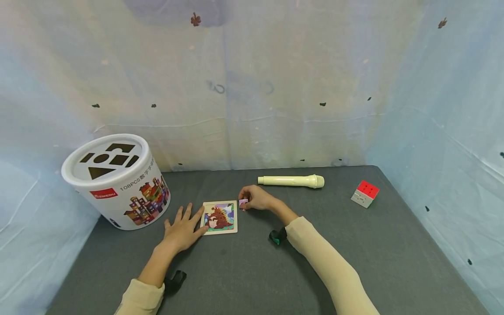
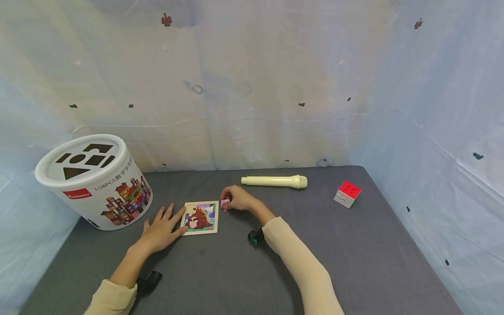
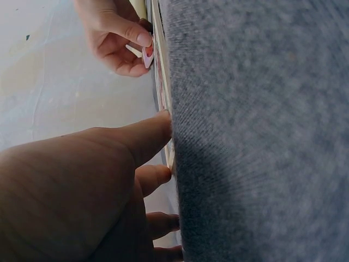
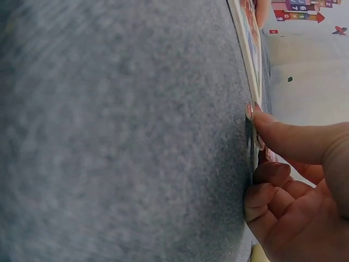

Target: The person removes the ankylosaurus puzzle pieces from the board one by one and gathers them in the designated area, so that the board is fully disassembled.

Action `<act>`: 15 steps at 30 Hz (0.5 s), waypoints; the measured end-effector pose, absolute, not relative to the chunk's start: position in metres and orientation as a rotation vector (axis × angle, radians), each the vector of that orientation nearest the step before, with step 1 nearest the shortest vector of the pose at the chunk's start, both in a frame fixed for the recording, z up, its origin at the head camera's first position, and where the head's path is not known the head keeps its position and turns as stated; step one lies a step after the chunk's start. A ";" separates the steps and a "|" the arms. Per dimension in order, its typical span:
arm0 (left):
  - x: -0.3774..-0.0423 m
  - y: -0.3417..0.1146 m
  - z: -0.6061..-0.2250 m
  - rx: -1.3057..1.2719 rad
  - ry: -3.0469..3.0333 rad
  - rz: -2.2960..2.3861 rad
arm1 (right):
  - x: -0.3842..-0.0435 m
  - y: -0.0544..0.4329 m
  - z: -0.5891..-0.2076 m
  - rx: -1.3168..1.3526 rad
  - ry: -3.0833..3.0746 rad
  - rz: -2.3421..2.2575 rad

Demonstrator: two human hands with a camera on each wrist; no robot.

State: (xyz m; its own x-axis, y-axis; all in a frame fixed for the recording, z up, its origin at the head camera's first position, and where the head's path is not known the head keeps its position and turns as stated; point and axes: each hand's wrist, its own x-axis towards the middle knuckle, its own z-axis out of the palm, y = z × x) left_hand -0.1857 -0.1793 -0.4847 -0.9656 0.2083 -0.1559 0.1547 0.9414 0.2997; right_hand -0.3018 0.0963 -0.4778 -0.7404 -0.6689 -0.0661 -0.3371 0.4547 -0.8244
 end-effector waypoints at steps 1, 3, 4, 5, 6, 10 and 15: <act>-0.186 -0.179 -0.484 0.275 2.911 0.428 | -0.302 0.096 -0.478 -0.850 2.334 -1.186; -0.185 -0.179 -0.484 0.275 2.912 0.427 | -0.302 0.096 -0.478 -0.855 2.350 -1.175; -0.185 -0.179 -0.484 0.275 2.913 0.426 | -0.302 0.096 -0.478 -0.860 2.357 -1.171; -0.185 -0.179 -0.484 0.276 2.915 0.425 | -0.301 0.096 -0.478 -0.864 2.360 -1.168; -0.185 -0.179 -0.484 0.277 2.916 0.424 | -0.301 0.096 -0.478 -0.863 2.360 -1.168; -0.185 -0.179 -0.484 0.278 2.920 0.426 | -0.301 0.096 -0.478 -0.870 2.374 -1.164; -0.185 -0.178 -0.483 0.281 2.921 0.429 | -0.301 0.096 -0.479 -0.875 2.389 -1.161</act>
